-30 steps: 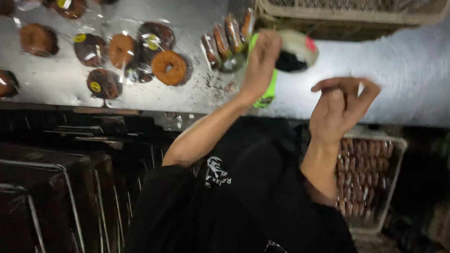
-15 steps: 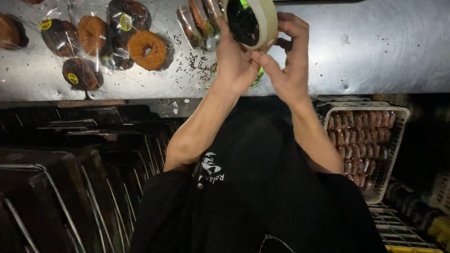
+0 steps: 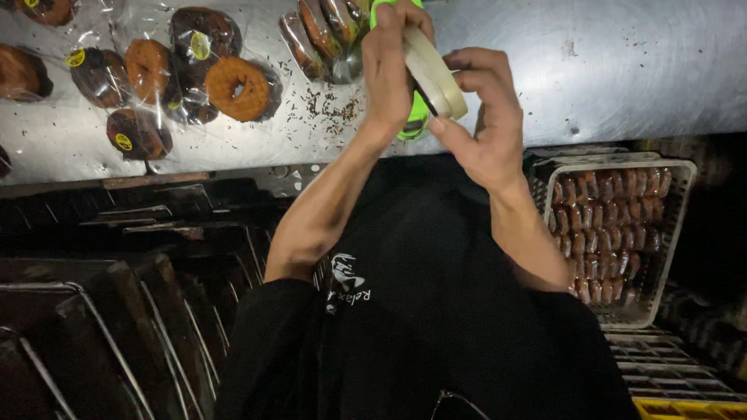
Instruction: The person packages donuts by placing them into plastic bags and sealing each bag with a strip of adhesive tape from a green dispenser.
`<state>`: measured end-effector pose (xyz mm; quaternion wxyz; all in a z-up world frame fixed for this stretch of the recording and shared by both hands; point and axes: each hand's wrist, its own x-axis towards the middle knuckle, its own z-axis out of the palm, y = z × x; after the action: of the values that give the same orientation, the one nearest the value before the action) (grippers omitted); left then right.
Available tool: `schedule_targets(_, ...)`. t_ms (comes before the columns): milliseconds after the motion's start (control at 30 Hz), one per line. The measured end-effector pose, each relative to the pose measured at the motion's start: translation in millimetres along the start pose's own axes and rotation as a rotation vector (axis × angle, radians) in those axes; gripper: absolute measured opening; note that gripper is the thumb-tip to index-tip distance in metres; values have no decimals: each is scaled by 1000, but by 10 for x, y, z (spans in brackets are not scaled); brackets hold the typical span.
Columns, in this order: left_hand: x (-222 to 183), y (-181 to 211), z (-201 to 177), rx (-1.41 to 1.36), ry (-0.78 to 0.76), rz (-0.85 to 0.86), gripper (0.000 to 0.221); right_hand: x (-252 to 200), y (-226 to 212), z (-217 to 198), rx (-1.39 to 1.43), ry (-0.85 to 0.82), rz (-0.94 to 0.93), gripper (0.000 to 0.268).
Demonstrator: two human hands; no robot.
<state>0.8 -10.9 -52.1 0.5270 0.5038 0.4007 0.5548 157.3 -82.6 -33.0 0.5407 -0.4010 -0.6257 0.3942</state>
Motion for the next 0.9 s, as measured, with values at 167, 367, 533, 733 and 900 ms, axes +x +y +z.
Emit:
schedule_targets(167, 33, 5, 217, -544, 137, -237, 62, -106, 89, -6, 121, 26, 103, 34)
schedule_targets(367, -48, 107, 280, 13, 172, 8, 68, -115, 169, -70, 385, 55, 203, 37)
schedule_targets(533, -135, 215, 303, 392, 124, 311, 66, -122, 172, -191, 490, 6, 282, 38)
schedule_targets(733, -214, 243, 294, 668, 95, 542, 88, -144, 199, -268, 659, -69, 414, 28)
schedule_targets(900, -291, 235, 313, 924, 15, 674, 100, -200, 341, -358, 570, -141, 498, 19)
